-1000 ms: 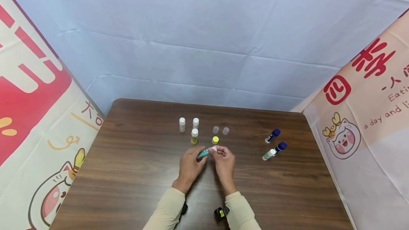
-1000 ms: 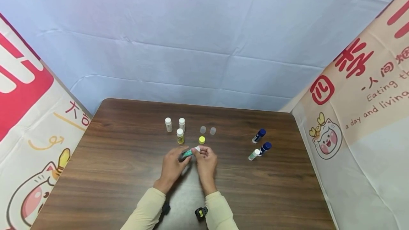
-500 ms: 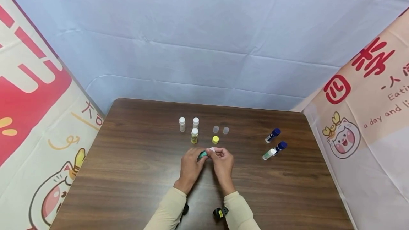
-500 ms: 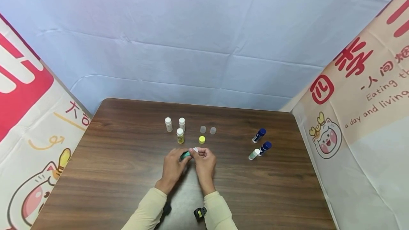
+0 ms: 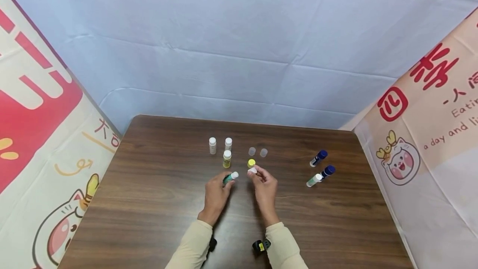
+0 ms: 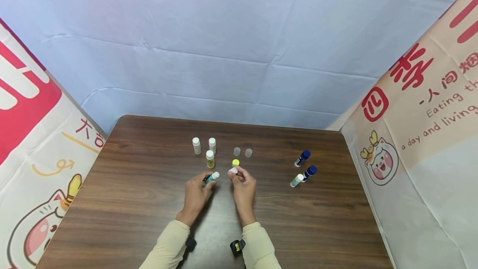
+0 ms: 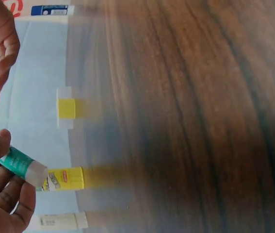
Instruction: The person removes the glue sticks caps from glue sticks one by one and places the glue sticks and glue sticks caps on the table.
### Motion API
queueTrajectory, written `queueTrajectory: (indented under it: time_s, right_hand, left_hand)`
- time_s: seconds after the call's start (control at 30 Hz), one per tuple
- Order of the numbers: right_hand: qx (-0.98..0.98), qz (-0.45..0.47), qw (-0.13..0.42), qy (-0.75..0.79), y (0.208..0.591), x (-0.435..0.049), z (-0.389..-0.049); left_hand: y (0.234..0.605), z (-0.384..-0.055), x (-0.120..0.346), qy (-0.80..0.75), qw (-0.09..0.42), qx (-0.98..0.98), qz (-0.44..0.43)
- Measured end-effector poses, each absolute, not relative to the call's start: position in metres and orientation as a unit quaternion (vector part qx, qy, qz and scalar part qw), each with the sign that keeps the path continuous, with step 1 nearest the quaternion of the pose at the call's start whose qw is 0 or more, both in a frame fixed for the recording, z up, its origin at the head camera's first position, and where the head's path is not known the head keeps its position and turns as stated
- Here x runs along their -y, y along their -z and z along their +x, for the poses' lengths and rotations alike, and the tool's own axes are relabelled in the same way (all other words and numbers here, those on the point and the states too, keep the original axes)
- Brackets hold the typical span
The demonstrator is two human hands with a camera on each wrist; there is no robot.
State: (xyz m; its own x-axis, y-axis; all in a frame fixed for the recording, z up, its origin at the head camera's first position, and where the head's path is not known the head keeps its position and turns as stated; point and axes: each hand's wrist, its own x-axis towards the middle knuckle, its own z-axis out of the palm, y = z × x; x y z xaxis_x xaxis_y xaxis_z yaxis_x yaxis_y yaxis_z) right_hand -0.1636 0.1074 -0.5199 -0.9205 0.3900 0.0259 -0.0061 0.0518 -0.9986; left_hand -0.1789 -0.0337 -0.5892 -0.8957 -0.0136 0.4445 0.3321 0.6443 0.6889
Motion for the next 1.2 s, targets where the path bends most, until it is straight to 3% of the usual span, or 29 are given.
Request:
queueTrajectory:
  time_s: [0.2, 0.4, 0.57, 1.2]
  right_hand:
    - [0.728, -0.141, 0.173, -0.648, 0.552, -0.115, -0.172]
    - [0.798, -0.108, 0.230, -0.547, 0.564, -0.119, -0.175]
    - [0.847, -0.078, 0.246, -0.464, 0.574, -0.121, -0.178]
    - [0.912, -0.094, 0.166, -0.362, 0.589, -0.120, -0.186]
  left_hand:
    - [0.590, -0.183, 0.038, 0.446, 0.205, 0.869, -0.064]
    - [0.588, -0.186, 0.042, 0.478, 0.194, 0.856, -0.037]
    - [0.588, -0.189, 0.043, 0.503, 0.179, 0.845, -0.027]
    - [0.596, -0.196, 0.039, 0.508, 0.149, 0.848, -0.009]
